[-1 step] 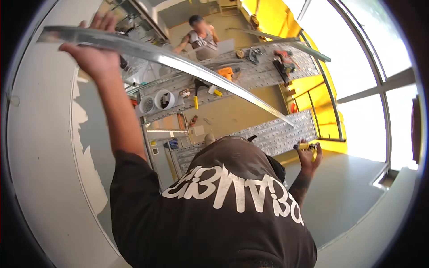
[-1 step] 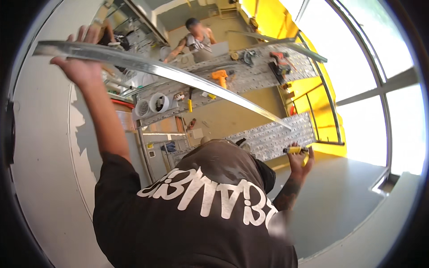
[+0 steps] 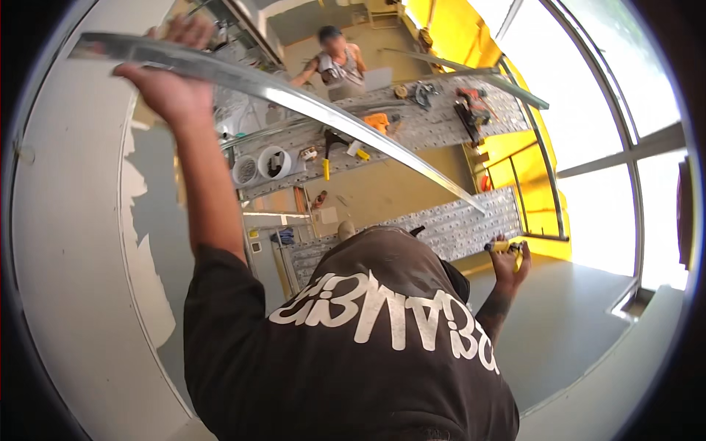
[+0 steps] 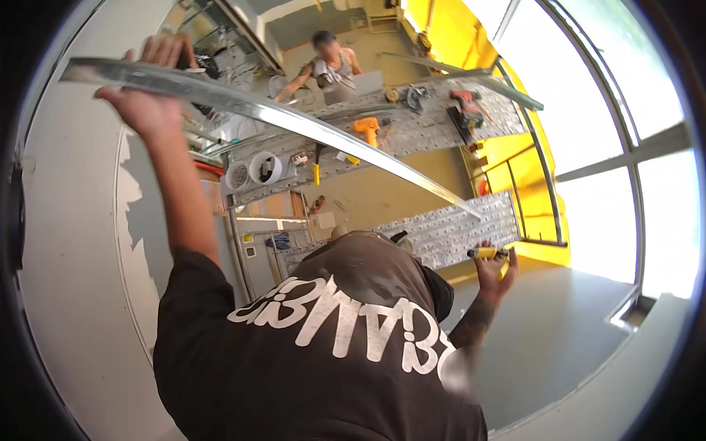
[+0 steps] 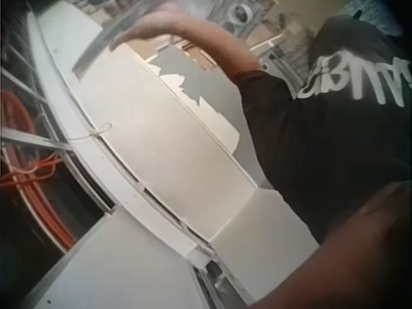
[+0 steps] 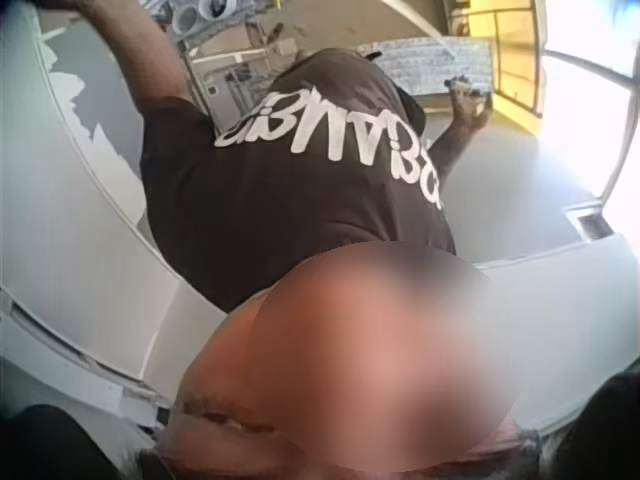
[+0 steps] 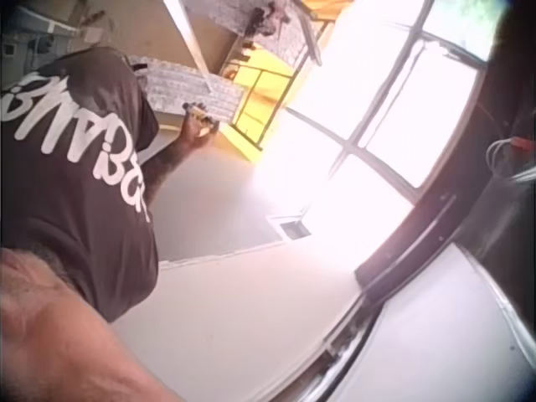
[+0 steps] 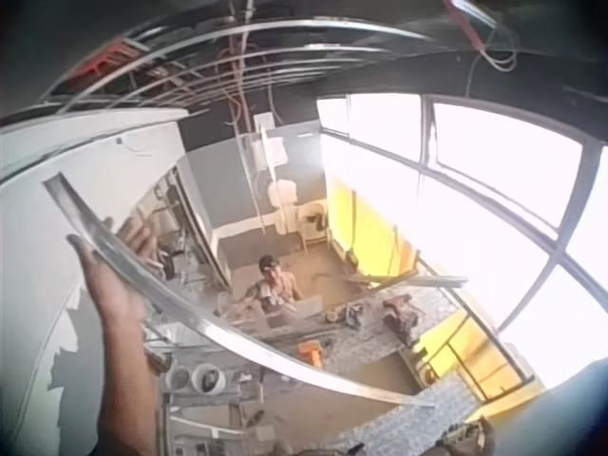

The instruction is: The person trims a metal track using snips and then fits it into a curved track along the top of a wall.

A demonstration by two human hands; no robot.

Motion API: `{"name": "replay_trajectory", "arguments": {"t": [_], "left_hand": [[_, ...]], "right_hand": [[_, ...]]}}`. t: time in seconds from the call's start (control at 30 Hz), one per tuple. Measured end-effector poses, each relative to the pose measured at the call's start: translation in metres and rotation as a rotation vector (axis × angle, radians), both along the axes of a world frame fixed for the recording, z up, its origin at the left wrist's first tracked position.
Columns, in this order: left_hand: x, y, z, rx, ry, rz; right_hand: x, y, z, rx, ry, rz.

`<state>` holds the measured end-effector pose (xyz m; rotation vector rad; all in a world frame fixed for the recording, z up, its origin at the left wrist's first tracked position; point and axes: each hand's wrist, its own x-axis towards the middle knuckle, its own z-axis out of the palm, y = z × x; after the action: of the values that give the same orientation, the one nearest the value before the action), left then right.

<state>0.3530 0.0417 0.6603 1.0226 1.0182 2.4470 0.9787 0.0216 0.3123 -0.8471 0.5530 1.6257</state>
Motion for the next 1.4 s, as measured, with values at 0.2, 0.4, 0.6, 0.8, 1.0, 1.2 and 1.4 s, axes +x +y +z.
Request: {"name": "replay_trajectory", "arguments": {"t": [0.2, 0.4, 0.6, 0.8, 1.0, 1.2, 1.4], "left_hand": [[0.015, 0.010, -0.039, 0.051, -0.200, -0.005], [0.019, -0.002, -0.033, 0.066, -0.093, -0.096], [0.020, -0.002, -0.031, 0.121, -0.111, -0.105], [0.030, -0.002, -0.021, 0.054, -0.164, -0.138], [0.051, 0.046, 0.002, 0.196, -0.151, -0.568], [0.053, 0.074, 0.031, 0.368, -0.023, -1.135], [0.042, 0.088, 0.036, 0.436, 0.255, -1.063]], "right_hand": [[0.009, 0.004, -0.021, 0.113, 0.025, 0.072], [0.006, 0.032, -0.024, 0.054, -0.011, 0.122], [-0.007, 0.045, -0.004, 0.160, -0.026, 0.228], [-0.042, 0.027, 0.033, 0.255, -0.211, 0.356], [-0.048, -0.001, 0.047, 0.346, -0.303, 0.297], [-0.061, -0.030, 0.089, 0.360, -0.612, 0.201], [-0.052, -0.097, 0.098, 0.402, -0.470, -0.016]]}}
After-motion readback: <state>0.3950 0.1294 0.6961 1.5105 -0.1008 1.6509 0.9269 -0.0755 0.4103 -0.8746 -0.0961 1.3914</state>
